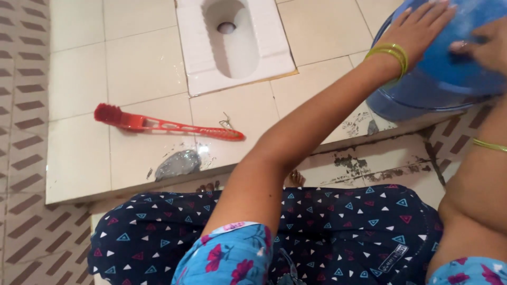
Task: The person sits on the bathroom floor and cleans the tiled area around a squat toilet. They repeatedly scoop water from a bucket using a blue jug, pour it onto the floor, and scrub the tiles with a red long-handled brush. The person also scrubs the rim and interior of the squat toilet.
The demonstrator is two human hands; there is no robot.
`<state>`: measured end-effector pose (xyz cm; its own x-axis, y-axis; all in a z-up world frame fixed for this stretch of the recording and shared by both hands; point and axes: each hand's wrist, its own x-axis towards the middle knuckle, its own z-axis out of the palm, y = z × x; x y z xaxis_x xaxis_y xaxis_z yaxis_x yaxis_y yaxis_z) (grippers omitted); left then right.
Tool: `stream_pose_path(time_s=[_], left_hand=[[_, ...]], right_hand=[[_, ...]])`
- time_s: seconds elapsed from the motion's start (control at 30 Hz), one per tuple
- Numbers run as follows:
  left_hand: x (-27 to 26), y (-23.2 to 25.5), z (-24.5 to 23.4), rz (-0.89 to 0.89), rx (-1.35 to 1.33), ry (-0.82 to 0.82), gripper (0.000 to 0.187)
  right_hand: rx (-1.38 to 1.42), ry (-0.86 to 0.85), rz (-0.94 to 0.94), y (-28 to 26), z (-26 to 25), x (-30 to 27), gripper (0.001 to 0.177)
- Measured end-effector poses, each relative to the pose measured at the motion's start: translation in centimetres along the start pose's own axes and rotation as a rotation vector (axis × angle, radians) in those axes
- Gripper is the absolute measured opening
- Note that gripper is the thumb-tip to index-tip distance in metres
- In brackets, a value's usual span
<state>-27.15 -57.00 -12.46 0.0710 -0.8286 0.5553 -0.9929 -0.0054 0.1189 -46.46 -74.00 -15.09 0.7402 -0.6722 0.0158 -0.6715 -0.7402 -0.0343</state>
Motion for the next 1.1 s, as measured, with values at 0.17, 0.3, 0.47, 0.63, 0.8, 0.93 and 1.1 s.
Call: stream_pose_path(time_s=[0.17, 0.3, 0.47, 0.63, 0.8, 0.93, 1.1], left_hand=[[0.9, -2.9, -4.7, 0.035, -0.220, -0.066, 0.059], [-1.2, -6.9, -9.0, 0.179, -0.397, 0.015, 0.046], [-10.4, -13.0, -16.6, 0.290, 0.038, -0.089, 0.011], [-20.4, -14.5, -18.5, 0.264, 0.125, -0.249, 0.008], [-25.9, -13.8, -12.7, 0.180, 0.096, -0.277, 0.006], [-27.3, -12.1, -7.9, 0.122, 0.101, -0.321, 0.012], [-26.4, -10.1, -4.3, 0.147, 0.181, -0.356, 0.012]], right_hand=[[0.065, 0.163, -0.079, -5.4, -5.7, -1.8, 0.026], [0.197, 0.344, -0.264, -12.3, -9.9, -5.9, 0.027], [0.176, 0.135, -0.378, -26.0, -13.3, -9.5, 0.024], [0.301, -0.091, -0.514, -34.6, -9.2, -10.4, 0.021], [0.139, -0.293, -0.539, -34.7, -2.4, -9.3, 0.024], [0.004, -0.225, -0.544, -32.5, 2.4, -9.3, 0.018], [-0.090, -0.176, -0.514, -29.8, 6.1, -9.3, 0.016]])
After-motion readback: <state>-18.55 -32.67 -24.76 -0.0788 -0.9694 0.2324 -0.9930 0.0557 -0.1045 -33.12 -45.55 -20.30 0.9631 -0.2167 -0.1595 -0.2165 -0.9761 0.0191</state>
